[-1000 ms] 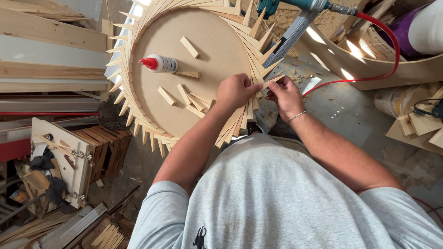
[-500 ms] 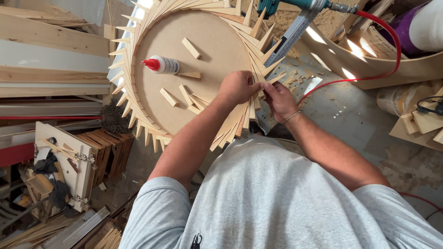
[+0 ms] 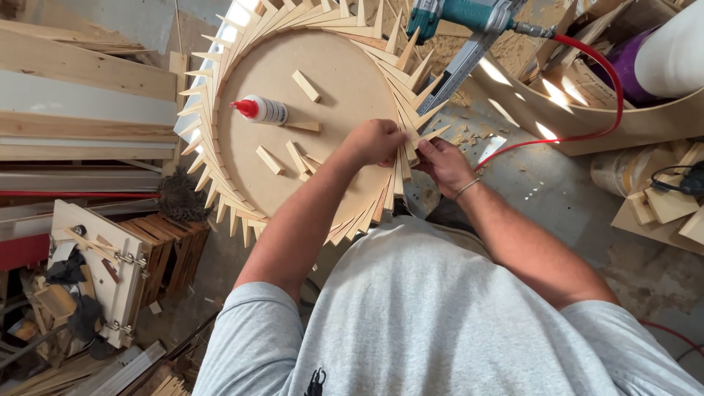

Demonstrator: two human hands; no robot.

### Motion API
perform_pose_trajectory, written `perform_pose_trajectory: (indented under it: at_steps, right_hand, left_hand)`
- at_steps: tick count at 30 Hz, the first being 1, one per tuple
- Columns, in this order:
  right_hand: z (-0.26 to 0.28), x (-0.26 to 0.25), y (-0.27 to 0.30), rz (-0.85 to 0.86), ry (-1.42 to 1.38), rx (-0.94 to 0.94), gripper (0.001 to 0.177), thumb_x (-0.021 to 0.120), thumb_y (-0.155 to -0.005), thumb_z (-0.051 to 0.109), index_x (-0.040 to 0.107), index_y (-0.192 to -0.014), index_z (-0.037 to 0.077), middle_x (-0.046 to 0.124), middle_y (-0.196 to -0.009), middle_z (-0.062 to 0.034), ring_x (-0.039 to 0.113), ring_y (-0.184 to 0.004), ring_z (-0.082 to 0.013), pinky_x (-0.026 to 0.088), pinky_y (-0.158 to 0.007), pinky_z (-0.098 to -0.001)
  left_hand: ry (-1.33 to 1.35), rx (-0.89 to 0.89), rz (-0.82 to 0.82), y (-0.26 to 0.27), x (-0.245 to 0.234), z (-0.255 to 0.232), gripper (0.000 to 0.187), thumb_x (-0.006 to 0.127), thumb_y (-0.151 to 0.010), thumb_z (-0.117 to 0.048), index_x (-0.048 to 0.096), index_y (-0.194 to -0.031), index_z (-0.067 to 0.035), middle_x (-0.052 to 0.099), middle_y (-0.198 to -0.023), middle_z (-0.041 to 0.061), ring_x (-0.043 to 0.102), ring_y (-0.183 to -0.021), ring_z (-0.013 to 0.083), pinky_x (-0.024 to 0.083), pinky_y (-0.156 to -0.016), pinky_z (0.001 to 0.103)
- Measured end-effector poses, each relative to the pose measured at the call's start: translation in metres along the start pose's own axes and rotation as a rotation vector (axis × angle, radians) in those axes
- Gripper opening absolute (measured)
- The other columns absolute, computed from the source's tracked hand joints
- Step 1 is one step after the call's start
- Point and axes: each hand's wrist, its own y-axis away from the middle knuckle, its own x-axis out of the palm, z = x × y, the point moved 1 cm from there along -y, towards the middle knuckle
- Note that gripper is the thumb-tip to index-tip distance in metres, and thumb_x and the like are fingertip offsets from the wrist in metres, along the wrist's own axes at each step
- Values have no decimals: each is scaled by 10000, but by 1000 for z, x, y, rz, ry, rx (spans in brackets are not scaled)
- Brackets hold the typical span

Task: Assemble a decorative wooden frame by gluing and nailing small wooden blocks to a circular base.

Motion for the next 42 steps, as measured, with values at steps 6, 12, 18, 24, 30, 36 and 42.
perform_pose_trajectory:
  at_steps: [6,12,18,24,30,36,42]
  right_hand:
    - [-33,-35,-29,79,-20,88,367,695,-1042,378,545,-1023,43,632,-919,-35,691,-916,-246,583,-920,-578]
    - [109,-18,18,382,1395,217,628,680,-819,725,758,-1161,205,776,-1107,-137,680,-1148,-411,517,-1046,-546]
    - [151,-104,-85,-437,1626,-796,250,820,-909,496,692,-949,284,686,-814,60,727,-835,-214,589,-741,-367]
    - [200,-24,-179,-203,1968,-825,1035,910,-707,421,451,-1526,-14,638,-1217,-230,602,-1152,-419,487,-1052,-496]
    - [170,-34,-254,-277,2088,-868,509,669,-897,230,564,-1324,-25,653,-881,-208,673,-814,-440,564,-651,-546]
    - [255,8,-198,-75,1951,-593,458,753,-928,350,528,-1156,23,715,-918,-231,707,-807,-475,556,-577,-576]
    - [293,-4,-49,-341,1432,-915,389,748,-909,383,707,-1256,213,737,-864,-180,685,-774,-499,506,-631,-524]
  left_hand:
    - [-109,65,-163,9,-4,-13,454,738,-778,-612,640,-734,-170,683,-681,129,732,-829,389,568,-723,443]
    - [-85,17,-166,13,-6,-16,449,729,-780,-606,682,-779,-159,707,-766,170,729,-912,411,575,-754,461]
    - [-18,-48,-146,17,-9,-18,410,754,-782,-603,654,-664,-223,672,-621,42,741,-771,306,568,-688,379]
    - [-38,-73,-145,20,-10,-23,398,745,-752,-588,686,-703,-197,692,-647,91,743,-836,359,580,-705,438]
    - [-31,-120,-111,22,-15,-28,407,732,-734,-615,679,-708,-212,682,-608,50,742,-804,333,574,-698,411]
    - [-80,-168,-62,27,-24,-43,510,750,-830,-628,557,-636,-198,648,-615,-38,588,-611,156,402,-540,359]
    - [-129,-136,-55,19,-18,-37,458,765,-802,-642,643,-728,-207,722,-667,-61,647,-638,116,437,-564,334]
